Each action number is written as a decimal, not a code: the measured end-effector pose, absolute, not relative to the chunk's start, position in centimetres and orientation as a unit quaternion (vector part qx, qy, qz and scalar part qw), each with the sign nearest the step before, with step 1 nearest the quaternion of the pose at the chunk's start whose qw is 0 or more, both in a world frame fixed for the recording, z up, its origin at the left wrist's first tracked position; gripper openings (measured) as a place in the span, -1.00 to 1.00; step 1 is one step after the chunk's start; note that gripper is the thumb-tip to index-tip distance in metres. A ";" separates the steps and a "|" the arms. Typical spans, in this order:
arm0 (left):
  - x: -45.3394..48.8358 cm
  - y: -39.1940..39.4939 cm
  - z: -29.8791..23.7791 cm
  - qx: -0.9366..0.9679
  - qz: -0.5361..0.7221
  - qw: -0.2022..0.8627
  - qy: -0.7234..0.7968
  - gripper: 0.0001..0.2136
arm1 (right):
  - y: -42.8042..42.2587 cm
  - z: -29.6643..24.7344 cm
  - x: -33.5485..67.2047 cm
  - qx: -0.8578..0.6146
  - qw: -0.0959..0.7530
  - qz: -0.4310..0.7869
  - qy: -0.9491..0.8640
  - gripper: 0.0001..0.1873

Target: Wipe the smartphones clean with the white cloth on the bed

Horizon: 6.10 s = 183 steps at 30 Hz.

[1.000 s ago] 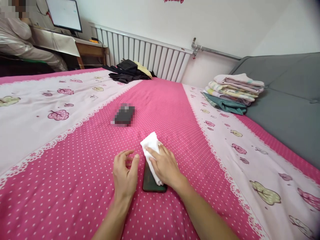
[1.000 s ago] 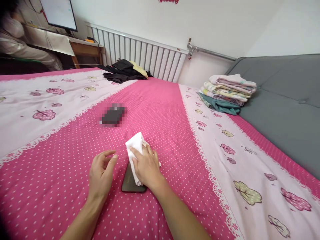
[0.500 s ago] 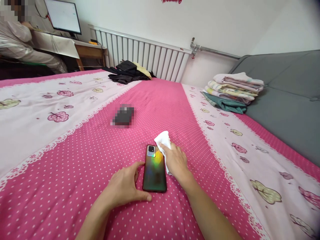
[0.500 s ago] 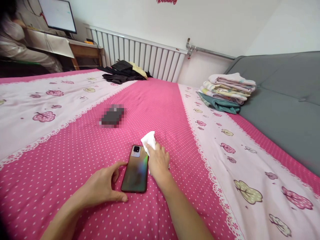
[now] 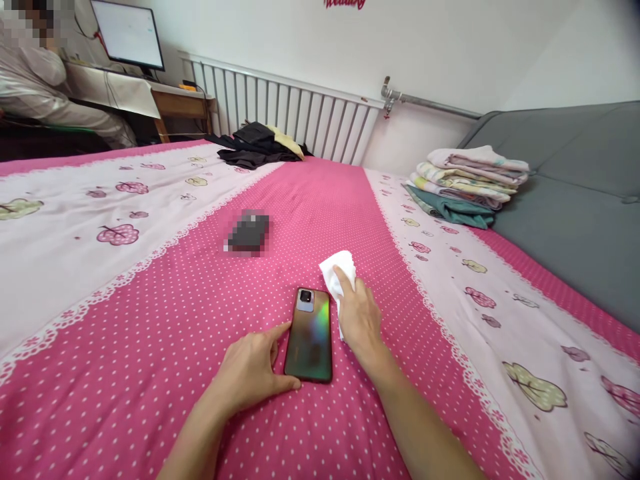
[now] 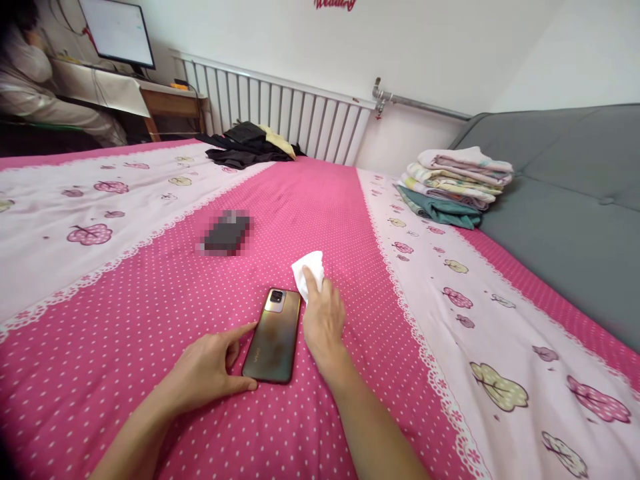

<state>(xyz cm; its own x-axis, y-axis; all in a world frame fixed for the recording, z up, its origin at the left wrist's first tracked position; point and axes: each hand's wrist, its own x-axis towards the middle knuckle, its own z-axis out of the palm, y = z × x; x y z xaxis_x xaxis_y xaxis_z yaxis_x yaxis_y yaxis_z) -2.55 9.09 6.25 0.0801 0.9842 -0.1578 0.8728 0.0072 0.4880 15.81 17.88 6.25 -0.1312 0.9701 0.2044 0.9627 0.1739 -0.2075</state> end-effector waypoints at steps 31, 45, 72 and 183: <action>-2.3 9.1 6.2 0.701 0.123 0.239 0.661 -0.56 | 14.8 8.6 15.2 -0.391 0.083 0.158 -0.903 -0.48; -2.3 9.0 6.4 0.693 0.122 0.252 0.664 -0.55 | 16.9 6.6 15.4 -0.529 0.087 0.103 -0.838 -0.56; -2.5 8.9 6.1 0.692 0.105 0.245 0.671 -0.32 | 17.4 8.7 19.0 -0.620 0.119 0.151 -0.761 -0.21; -2.6 8.9 5.4 0.686 0.103 0.236 0.680 -0.13 | 11.6 12.1 18.0 -0.391 -0.050 0.203 -0.896 -0.62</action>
